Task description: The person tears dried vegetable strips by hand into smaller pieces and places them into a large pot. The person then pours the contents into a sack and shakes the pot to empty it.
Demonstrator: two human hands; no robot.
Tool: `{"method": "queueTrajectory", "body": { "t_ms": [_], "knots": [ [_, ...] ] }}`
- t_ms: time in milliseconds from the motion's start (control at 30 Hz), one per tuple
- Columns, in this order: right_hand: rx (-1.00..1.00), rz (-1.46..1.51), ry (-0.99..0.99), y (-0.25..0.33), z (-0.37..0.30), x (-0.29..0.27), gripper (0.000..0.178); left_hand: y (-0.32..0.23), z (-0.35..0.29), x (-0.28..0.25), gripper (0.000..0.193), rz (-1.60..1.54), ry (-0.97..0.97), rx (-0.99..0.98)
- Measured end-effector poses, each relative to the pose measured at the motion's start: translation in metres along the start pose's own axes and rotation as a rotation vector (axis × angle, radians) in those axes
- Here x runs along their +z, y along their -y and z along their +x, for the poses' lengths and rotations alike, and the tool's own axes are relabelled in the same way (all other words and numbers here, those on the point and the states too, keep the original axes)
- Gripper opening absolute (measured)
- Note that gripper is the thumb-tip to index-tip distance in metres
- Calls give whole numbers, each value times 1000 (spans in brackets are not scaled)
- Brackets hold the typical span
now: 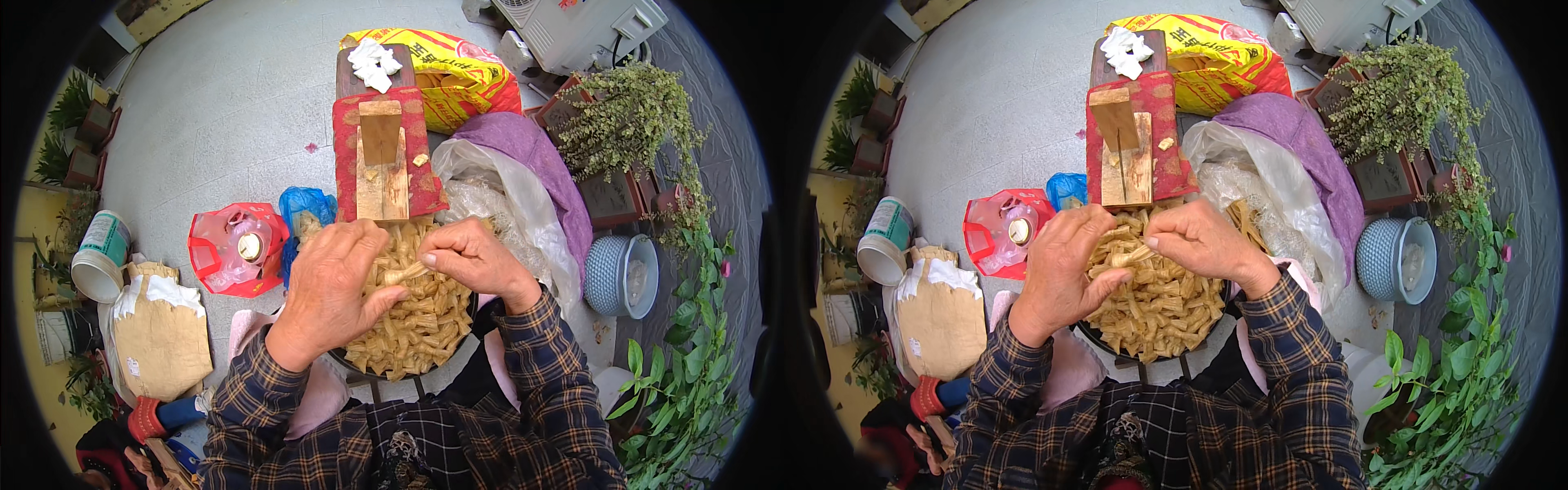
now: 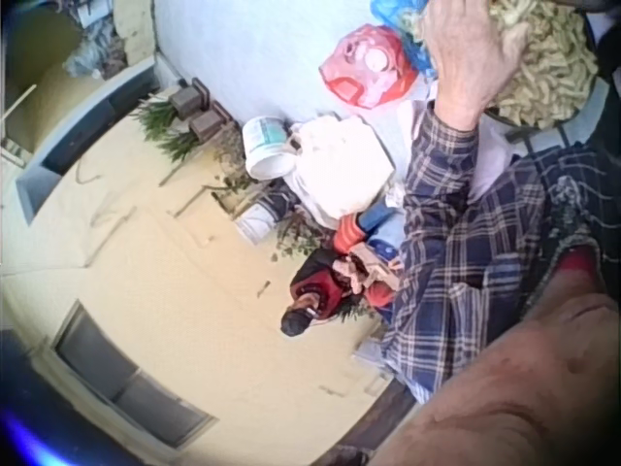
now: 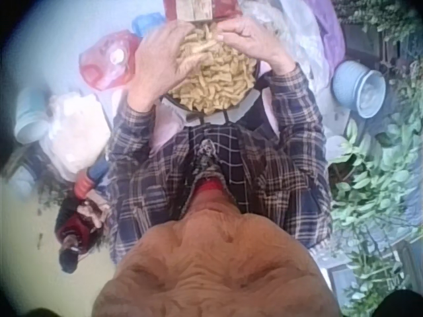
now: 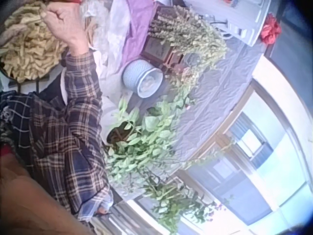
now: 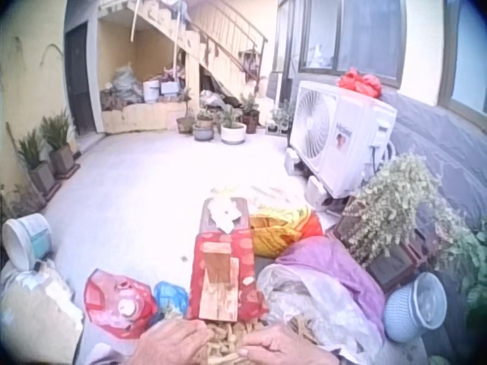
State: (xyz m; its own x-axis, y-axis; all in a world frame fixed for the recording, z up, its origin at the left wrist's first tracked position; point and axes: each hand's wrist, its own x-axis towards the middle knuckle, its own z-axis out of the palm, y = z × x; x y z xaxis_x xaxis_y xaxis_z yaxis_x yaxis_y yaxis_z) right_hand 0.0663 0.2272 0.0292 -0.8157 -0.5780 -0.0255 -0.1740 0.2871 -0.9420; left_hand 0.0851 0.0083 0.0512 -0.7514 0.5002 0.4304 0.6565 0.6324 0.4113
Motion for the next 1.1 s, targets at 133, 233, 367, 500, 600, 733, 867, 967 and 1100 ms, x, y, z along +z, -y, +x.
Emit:
{"method": "queueTrajectory", "body": {
  "t_ms": [133, 233, 367, 500, 600, 733, 867, 967, 1100],
  "knots": [
    [-55, -28, 5, 5, 8, 16, 17, -11, -3, 7, 29, -82, 176, -119],
    [-82, -47, 67, 7, 6, 10, 17, -4, -7, 8, 21, -209, 386, -163],
    [-128, -31, 206, 18, -7, 0, 20, 8, -8, -10, 27, -489, 684, -109],
    [-102, -23, 273, 17, -15, -4, 22, 12, -9, -14, 29, -603, 799, -151],
    [-62, -64, 306, 18, -15, -12, 22, 14, -8, -10, 28, -559, 725, -150],
    [-98, -232, 4, 5, 10, -16, 18, 31, 8, 7, 24, -301, 370, -226],
    [-136, -380, -309, -8, 52, -13, 16, 55, 33, 18, 19, -144, 136, -342],
    [-124, -393, -420, -14, 65, -13, 16, 64, 43, 26, 18, -115, 48, -361],
    [-139, -419, -467, -25, 75, -8, 16, 72, 44, 30, 17, -98, 14, -394]
  ]
}}
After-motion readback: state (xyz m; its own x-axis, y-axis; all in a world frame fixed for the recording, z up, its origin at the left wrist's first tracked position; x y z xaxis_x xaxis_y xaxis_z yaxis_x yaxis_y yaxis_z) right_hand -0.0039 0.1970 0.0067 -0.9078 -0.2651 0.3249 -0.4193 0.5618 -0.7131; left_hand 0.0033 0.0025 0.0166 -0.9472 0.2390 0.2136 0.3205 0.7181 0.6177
